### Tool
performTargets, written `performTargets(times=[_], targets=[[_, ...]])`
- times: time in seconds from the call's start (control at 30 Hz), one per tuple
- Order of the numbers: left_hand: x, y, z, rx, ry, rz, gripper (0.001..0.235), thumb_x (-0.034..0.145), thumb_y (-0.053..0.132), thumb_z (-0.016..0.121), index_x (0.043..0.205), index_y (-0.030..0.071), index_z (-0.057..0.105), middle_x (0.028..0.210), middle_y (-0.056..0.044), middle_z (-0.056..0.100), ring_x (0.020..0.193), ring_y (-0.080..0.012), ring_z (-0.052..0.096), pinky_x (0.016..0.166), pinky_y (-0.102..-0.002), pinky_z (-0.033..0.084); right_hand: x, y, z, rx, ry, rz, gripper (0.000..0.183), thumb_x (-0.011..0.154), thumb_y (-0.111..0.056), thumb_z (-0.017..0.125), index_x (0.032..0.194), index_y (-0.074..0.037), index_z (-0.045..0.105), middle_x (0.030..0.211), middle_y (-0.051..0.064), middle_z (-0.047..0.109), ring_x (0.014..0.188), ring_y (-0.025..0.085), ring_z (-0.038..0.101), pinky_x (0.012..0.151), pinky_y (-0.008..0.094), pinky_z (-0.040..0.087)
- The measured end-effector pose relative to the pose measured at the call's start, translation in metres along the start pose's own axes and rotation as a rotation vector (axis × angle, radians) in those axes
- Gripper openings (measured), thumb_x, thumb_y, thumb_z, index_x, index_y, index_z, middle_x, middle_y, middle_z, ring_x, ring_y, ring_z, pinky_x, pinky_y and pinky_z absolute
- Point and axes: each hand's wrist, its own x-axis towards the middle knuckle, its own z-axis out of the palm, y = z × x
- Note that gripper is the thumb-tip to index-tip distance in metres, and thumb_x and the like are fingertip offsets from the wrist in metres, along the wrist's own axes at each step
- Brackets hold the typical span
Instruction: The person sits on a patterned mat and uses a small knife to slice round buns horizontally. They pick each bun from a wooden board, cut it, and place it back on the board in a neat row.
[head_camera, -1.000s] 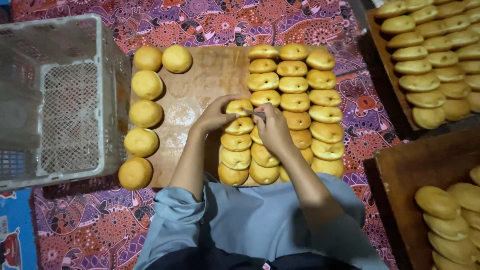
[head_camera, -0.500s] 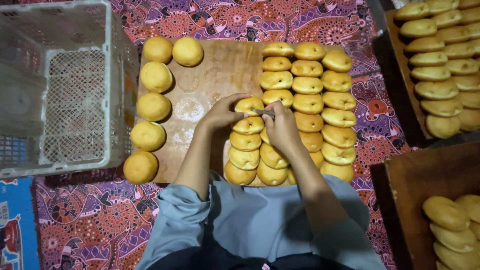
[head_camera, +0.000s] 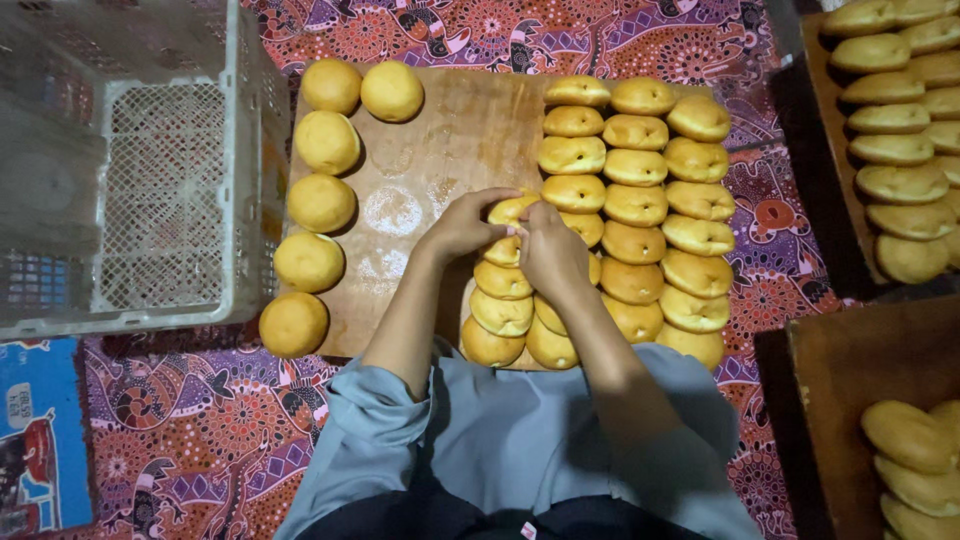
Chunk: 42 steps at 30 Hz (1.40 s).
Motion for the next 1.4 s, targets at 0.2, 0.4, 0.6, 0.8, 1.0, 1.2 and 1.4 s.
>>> performTargets(times=[0.2, 0.4, 0.6, 0.8, 1.0, 1.2, 1.4], targets=[[0.001, -0.016, 0.001, -0.127, 0.083, 0.146, 0.060, 0.081, 0.005, 0.080, 0.137, 0.005, 0.057, 0.128, -0.011, 0.066, 0.117, -0.0194, 0.063, 0.101, -0.032, 0.051, 0.000, 0.012, -0.014, 0.163, 0.169, 0.045, 0.017, 0.091, -0.015, 0.069, 0.102, -0.004, 0.064, 0.092, 0.018, 0.073, 0.085, 0.038, 0.072, 0.075, 0.046, 0.056], [-0.029, -0.053, -0.065, 0.465, 1.091, 0.080, 0.028, 0.087, 0.007, 0.080, 0.113, 0.008, 0.072, 0.112, -0.012, 0.076, 0.106, -0.0294, 0.073, 0.098, -0.041, 0.057, -0.016, 0.045, -0.044, 0.241, 0.346, 0.243, 0.021, 0.095, -0.023, 0.072, 0.093, -0.004, 0.065, 0.074, 0.014, 0.069, 0.065, 0.025, 0.068, 0.063, 0.038, 0.052], [-0.105, -0.066, -0.122, 0.545, 1.235, -0.877, 0.068, 0.080, 0.041, 0.072, 0.138, 0.008, 0.056, 0.145, -0.021, 0.050, 0.135, -0.0449, 0.040, 0.108, -0.067, 0.032, -0.037, 0.060, -0.078, 0.271, 0.391, 0.323, 0.023, 0.095, -0.026, 0.073, 0.092, -0.004, 0.065, 0.074, 0.013, 0.068, 0.064, 0.025, 0.064, 0.062, 0.038, 0.051], [-0.150, -0.073, -0.134, 0.431, 0.837, -1.049, 0.094, 0.077, 0.061, 0.079, 0.143, 0.003, 0.045, 0.155, -0.023, 0.037, 0.148, -0.0442, 0.024, 0.117, -0.063, 0.021, -0.065, 0.062, -0.097, 0.229, 0.371, 0.213, 0.032, 0.089, -0.027, 0.077, 0.100, -0.004, 0.058, 0.080, 0.015, 0.069, 0.070, 0.029, 0.068, 0.066, 0.041, 0.053], [-0.167, -0.024, -0.105, 0.573, 0.816, -0.396, 0.103, 0.059, 0.034, 0.098, 0.137, -0.001, 0.042, 0.131, -0.025, 0.061, 0.121, -0.0400, 0.063, 0.100, -0.044, 0.052, -0.087, 0.052, -0.095, 0.336, 0.206, 0.336, 0.025, 0.097, -0.027, 0.064, 0.109, -0.007, 0.055, 0.075, 0.016, 0.069, 0.067, 0.029, 0.069, 0.063, 0.043, 0.052], [-0.159, 0.042, -0.033, -0.420, 0.680, -0.103, 0.064, 0.078, 0.025, 0.084, 0.132, 0.010, 0.052, 0.116, -0.014, 0.066, 0.101, -0.0297, 0.069, 0.081, -0.046, 0.060, -0.116, 0.016, -0.086, 0.660, 0.187, 0.257, 0.023, 0.110, -0.028, 0.056, 0.102, -0.008, 0.063, 0.068, 0.001, 0.054, 0.057, 0.013, 0.050, 0.050, 0.032, 0.039], [-0.159, 0.067, 0.039, -1.173, 0.403, 0.092, 0.040, 0.093, 0.019, 0.072, 0.127, 0.013, 0.051, 0.114, -0.011, 0.062, 0.099, -0.0239, 0.068, 0.076, -0.043, 0.063, -0.144, -0.028, -0.086, 1.220, 0.077, 0.298, 0.016, 0.100, -0.022, 0.062, 0.095, -0.008, 0.056, 0.059, -0.004, 0.047, 0.046, 0.006, 0.038, 0.042, 0.023, 0.027]])
